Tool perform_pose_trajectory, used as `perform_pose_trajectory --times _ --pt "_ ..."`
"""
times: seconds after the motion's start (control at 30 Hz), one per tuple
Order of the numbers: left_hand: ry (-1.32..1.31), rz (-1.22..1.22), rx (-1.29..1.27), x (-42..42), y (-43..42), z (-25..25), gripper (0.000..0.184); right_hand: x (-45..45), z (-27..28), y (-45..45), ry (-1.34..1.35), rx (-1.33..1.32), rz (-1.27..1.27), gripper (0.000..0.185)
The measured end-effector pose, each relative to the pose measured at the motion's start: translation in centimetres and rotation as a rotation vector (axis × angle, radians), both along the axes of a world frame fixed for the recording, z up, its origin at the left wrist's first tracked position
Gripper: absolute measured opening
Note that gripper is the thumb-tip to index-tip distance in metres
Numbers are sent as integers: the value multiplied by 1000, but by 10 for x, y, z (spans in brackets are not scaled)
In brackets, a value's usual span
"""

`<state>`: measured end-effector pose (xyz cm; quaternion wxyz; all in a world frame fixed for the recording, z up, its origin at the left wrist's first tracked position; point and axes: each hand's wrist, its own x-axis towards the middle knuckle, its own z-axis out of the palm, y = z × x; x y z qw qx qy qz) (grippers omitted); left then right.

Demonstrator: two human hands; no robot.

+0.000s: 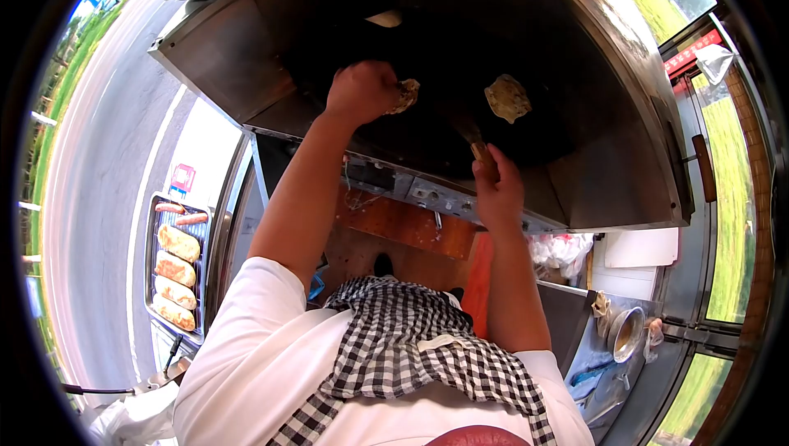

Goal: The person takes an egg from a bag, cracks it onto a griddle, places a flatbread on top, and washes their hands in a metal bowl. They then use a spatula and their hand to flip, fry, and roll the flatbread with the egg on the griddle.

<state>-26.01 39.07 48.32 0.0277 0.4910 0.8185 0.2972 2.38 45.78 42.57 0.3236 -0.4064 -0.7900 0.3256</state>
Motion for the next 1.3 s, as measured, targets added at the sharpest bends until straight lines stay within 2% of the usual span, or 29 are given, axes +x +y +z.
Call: perform_pose_trajectory --times 0.2,0.5,0.73,0.83,0.93,1.03,1.1,1.17,1.23,1.27,1.3 --pt "-179 63 -7 7 -42 23 25 18 -1 -9 28 -63 -3 39" --pt "-207 73 187 16 -91 65 20 28 8 -21 101 -186 86 38" --pt "-294 -65 342 21 -98 133 11 41 4 -25 201 -287 96 36" --pt "-352 -141 397 8 -83 174 19 46 4 -28 236 -289 74 35" --pt "-107 -113 509 -20 -45 234 22 51 15 -33 221 -275 30 34" --pt "46 -10 558 -56 -2 268 23 56 12 -39 246 -264 1 34" --pt "254 53 602 -80 28 287 23 58 13 -39 266 -275 -13 36" --pt "310 148 562 -98 55 297 27 63 19 -39 263 -313 -25 39" --pt "432 92 537 -121 76 285 34 68 11 -36 262 -283 -54 38" --pt "404 49 470 -126 77 282 41 71 7 -34 261 -270 -69 38" --pt "325 38 514 -125 76 278 39 74 4 -33 279 -260 -81 38"
